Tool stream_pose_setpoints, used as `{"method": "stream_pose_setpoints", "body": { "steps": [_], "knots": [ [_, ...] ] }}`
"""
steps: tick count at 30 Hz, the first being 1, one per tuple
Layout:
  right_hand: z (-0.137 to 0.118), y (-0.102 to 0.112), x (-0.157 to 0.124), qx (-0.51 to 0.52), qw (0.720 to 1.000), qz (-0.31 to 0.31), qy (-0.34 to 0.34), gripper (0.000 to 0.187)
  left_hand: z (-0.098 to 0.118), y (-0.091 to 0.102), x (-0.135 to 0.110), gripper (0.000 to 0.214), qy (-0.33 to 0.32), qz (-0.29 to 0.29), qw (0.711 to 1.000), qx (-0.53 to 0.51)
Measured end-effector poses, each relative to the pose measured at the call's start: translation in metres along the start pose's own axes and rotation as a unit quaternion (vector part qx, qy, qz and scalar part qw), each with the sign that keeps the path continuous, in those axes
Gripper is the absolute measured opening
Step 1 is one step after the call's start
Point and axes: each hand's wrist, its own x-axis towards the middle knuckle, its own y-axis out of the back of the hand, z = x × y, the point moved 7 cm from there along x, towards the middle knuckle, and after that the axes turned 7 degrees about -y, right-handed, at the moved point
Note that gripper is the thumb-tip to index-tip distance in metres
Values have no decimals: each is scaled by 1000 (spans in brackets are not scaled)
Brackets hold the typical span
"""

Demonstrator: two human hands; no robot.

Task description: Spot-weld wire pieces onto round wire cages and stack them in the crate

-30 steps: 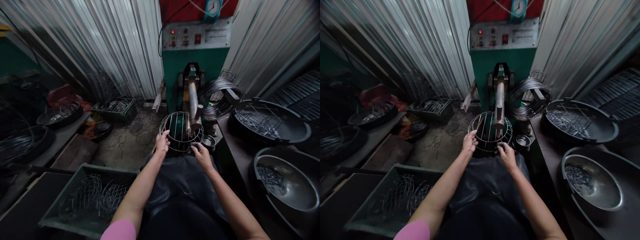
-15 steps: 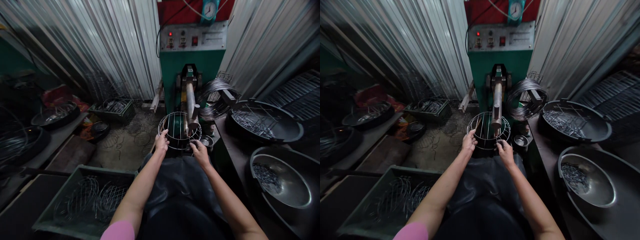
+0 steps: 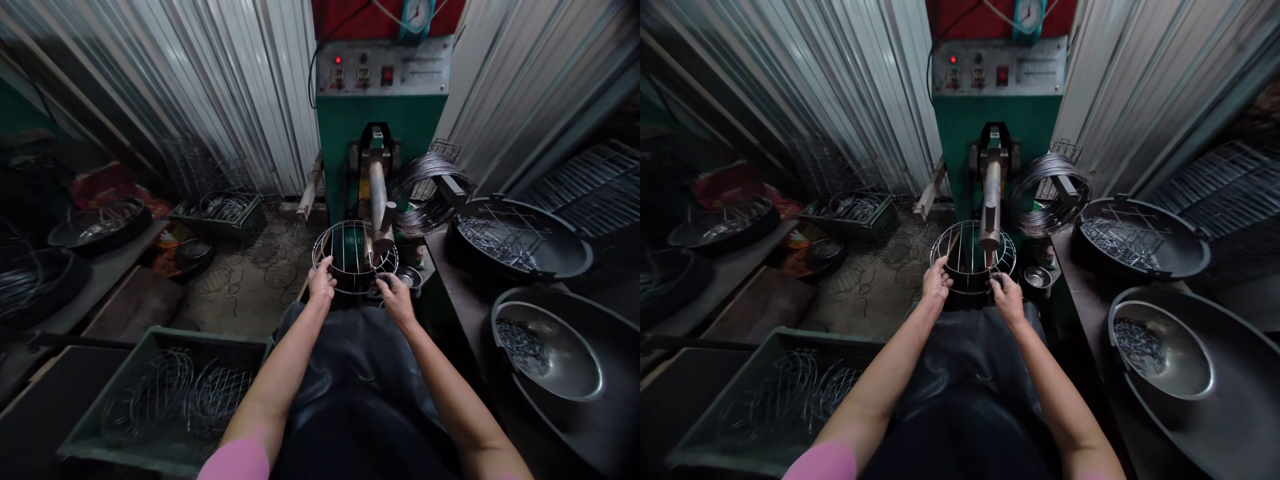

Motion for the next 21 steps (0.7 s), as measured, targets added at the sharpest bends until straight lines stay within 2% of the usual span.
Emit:
{"method": "stream_pose_setpoints", "body": {
  "steps": [12, 21],
  "knots": [
    [-2, 1, 1, -9, 1000, 1, 10, 21, 2, 1, -3, 47, 2, 16, 1000, -5],
    [0, -2, 6, 17, 1000, -4, -23, 24, 4, 1, -6, 44, 7, 52, 999, 12]
  ]
}}
